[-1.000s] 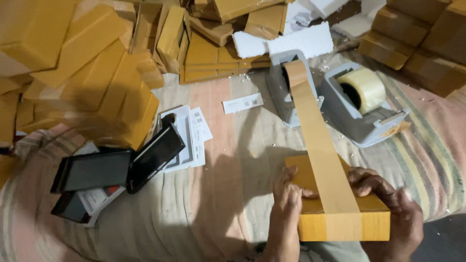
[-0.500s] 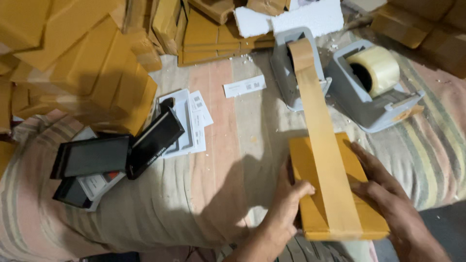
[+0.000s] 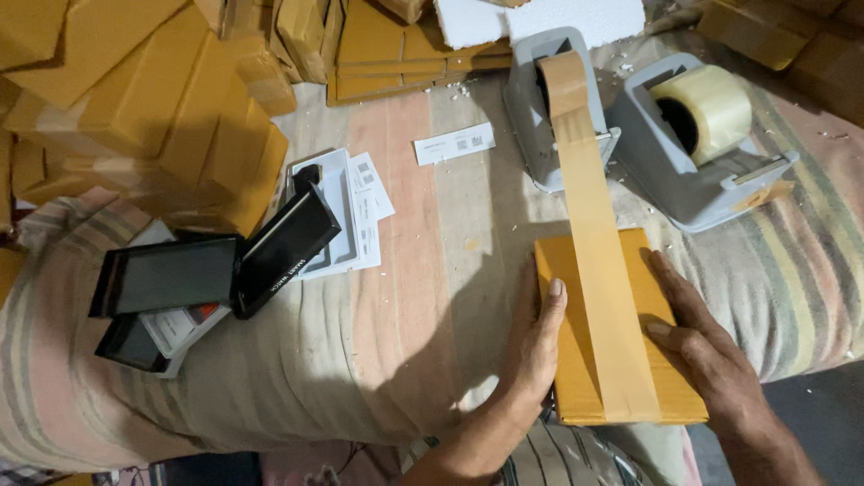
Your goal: The person wraps a smartwatch box in plastic, places it inside a cardboard shipping box with foam padding, and seals the box with tape. They then open another smartwatch box to arrange the watch and accessories inside.
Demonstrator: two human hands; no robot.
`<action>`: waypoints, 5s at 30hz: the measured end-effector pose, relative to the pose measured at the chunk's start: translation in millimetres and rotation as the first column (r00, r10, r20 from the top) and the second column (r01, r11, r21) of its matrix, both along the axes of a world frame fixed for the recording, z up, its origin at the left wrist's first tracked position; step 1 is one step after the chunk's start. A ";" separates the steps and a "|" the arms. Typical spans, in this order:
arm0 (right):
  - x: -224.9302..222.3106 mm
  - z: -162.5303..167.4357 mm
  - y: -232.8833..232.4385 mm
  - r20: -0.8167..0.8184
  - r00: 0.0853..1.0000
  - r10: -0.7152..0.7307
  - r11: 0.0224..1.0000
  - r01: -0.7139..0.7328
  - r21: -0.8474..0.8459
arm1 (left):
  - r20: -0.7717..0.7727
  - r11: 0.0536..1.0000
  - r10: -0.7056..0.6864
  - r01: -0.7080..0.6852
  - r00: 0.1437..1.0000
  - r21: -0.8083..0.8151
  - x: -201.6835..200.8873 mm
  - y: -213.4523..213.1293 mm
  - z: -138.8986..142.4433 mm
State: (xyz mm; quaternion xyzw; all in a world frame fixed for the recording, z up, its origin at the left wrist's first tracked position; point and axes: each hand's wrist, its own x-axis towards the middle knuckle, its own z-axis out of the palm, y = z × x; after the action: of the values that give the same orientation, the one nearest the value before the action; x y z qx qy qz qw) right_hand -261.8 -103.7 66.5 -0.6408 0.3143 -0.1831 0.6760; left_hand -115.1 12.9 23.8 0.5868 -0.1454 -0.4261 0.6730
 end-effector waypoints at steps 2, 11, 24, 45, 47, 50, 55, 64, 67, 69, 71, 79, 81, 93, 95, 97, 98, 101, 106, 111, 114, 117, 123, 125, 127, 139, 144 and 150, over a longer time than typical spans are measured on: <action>1.6 -5.6 -0.8 0.064 0.997 0.037 0.998 -0.033 -0.052 | 0.046 0.999 0.014 -0.012 0.999 -0.040 0.1 -0.9 -2.8; 3.2 -11.4 -1.3 0.036 0.999 0.032 0.993 -0.028 -0.113 | 0.116 0.994 0.027 -0.014 0.993 -0.105 2.4 -1.5 0.1; 2.3 -12.1 -3.9 -0.122 0.993 0.004 0.950 -0.042 -0.309 | 0.143 0.995 0.023 -0.008 0.989 -0.103 2.0 -1.2 -0.7; 2.0 -23.9 59.7 -0.331 0.943 -0.018 0.191 -0.322 -0.927 | 0.221 0.979 0.091 -0.046 0.971 -0.201 -0.3 -4.2 -15.8; 15.8 -19.6 52.8 -0.343 0.939 -0.013 0.187 -0.334 -0.924 | 0.166 0.973 0.091 -0.053 0.982 -0.223 1.5 -5.2 -22.0; 37.6 -10.4 36.9 -0.339 0.941 0.014 0.196 -0.335 -0.922 | 0.646 0.888 0.351 -0.023 0.678 -0.459 3.8 -6.5 -26.5; 74.9 -1.7 6.8 -0.320 0.946 0.053 0.164 -0.324 -0.932 | 0.210 0.978 0.100 -0.057 0.973 -0.201 -0.3 -4.8 -20.4; 33.3 -14.4 40.4 -0.359 0.932 0.048 0.202 -0.361 -0.911 | 0.153 0.977 0.129 -0.099 0.980 -0.190 -3.7 -2.4 -11.7; -10.1 -27.7 72.1 -0.370 0.929 0.020 0.207 -0.366 -0.907 | 0.172 0.979 0.142 -0.112 0.975 -0.173 -3.8 -1.9 -13.2; -28.6 -38.3 83.3 -0.385 0.923 -0.009 0.205 -0.375 -0.904 | 0.240 0.982 0.133 -0.095 0.962 -0.163 -3.4 -1.9 -14.0; -35.6 -45.9 86.4 -0.419 0.905 -0.074 0.178 -0.401 -0.899 | 0.161 0.966 0.141 -0.099 0.977 -0.240 -3.1 -3.1 -14.2; 27.7 -20.3 33.2 -0.380 0.923 0.065 0.197 -0.386 -0.901 | 0.182 0.974 0.120 -0.080 0.976 -0.214 1.8 -3.3 -13.4; 53.0 -11.6 14.4 -0.373 0.924 0.085 0.197 -0.382 -0.903 | 0.232 0.983 0.122 -0.085 0.965 -0.164 1.6 -1.1 -17.5; 20.1 -15.8 45.9 -0.361 0.931 0.058 0.189 -0.366 -0.911 | 0.104 0.976 0.130 -0.108 0.986 -0.188 -7.5 -5.2 -50.4; -2.7 -27.0 62.5 -0.374 0.927 0.043 0.191 -0.375 -0.907 | 0.120 0.983 0.130 -0.112 0.984 -0.147 -6.6 -3.8 -43.8; -21.8 -36.4 73.1 -0.430 0.903 0.016 0.193 -0.425 -0.884 | 0.130 0.981 0.134 -0.114 0.982 -0.155 -6.0 -2.8 -35.7; -28.2 -38.8 73.1 -0.452 0.892 0.003 0.190 -0.444 -0.876 | 0.143 0.975 0.142 -0.114 0.980 -0.191 -4.1 -3.4 -32.1; -39.6 -27.8 52.3 -0.413 0.897 -0.159 0.455 -0.305 -0.837 | 0.180 0.976 0.134 -0.098 0.975 -0.196 3.4 -3.1 -24.6; 38.2 -15.6 -34.0 -0.163 0.981 -0.106 0.922 0.035 -0.385 | 0.132 0.993 0.032 -0.017 0.991 -0.113 8.1 -2.0 -20.9; 79.5 -13.1 -67.1 -0.147 0.988 -0.046 0.999 0.048 0.010 | 0.155 0.977 0.050 -0.016 0.987 -0.211 18.2 -6.1 -19.6; 82.2 -14.4 -69.9 -0.135 0.990 -0.044 0.999 0.046 0.015 | 0.149 0.992 -0.073 0.087 0.986 -0.089 38.0 -11.9 -11.4; 91.3 -16.8 -74.2 0.058 0.998 -0.036 0.999 0.037 -0.028 | 0.170 0.994 -0.004 0.023 0.985 -0.110 58.9 -32.3 8.8; 104.5 2.4 -100.7 0.175 0.984 -0.033 0.971 0.072 -0.226 | 0.310 0.956 0.095 -0.001 0.946 -0.292 83.7 -68.0 54.6; 110.3 9.5 -106.8 0.208 0.978 -0.014 0.950 0.078 -0.302 | 0.307 0.945 0.109 -0.002 0.946 -0.328 88.8 -69.9 62.3; 114.6 14.4 -110.0 0.232 0.973 0.015 0.919 0.079 -0.387 | 0.323 0.936 0.115 0.007 0.939 -0.353 93.4 -71.8 66.3; 80.4 20.9 -93.8 0.362 0.931 0.050 0.862 0.143 -0.486 | 0.556 0.886 0.177 0.114 0.812 -0.449 73.3 -60.6 56.5; 83.7 22.7 -62.5 0.361 0.921 -0.146 0.878 0.289 -0.382 | 0.480 0.859 0.186 0.095 0.857 -0.504 64.4 -54.7 48.8; 96.2 36.2 -32.9 0.448 0.843 -0.299 0.896 0.409 -0.172 | 0.470 0.860 0.139 0.129 0.872 -0.493 62.2 -43.0 53.2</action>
State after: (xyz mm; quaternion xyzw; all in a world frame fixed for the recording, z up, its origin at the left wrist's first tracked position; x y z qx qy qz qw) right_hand -165.7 -136.7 102.7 -0.6011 0.2521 -0.4758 0.5905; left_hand -52.8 -30.1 77.0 0.4763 -0.4169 -0.2078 0.7458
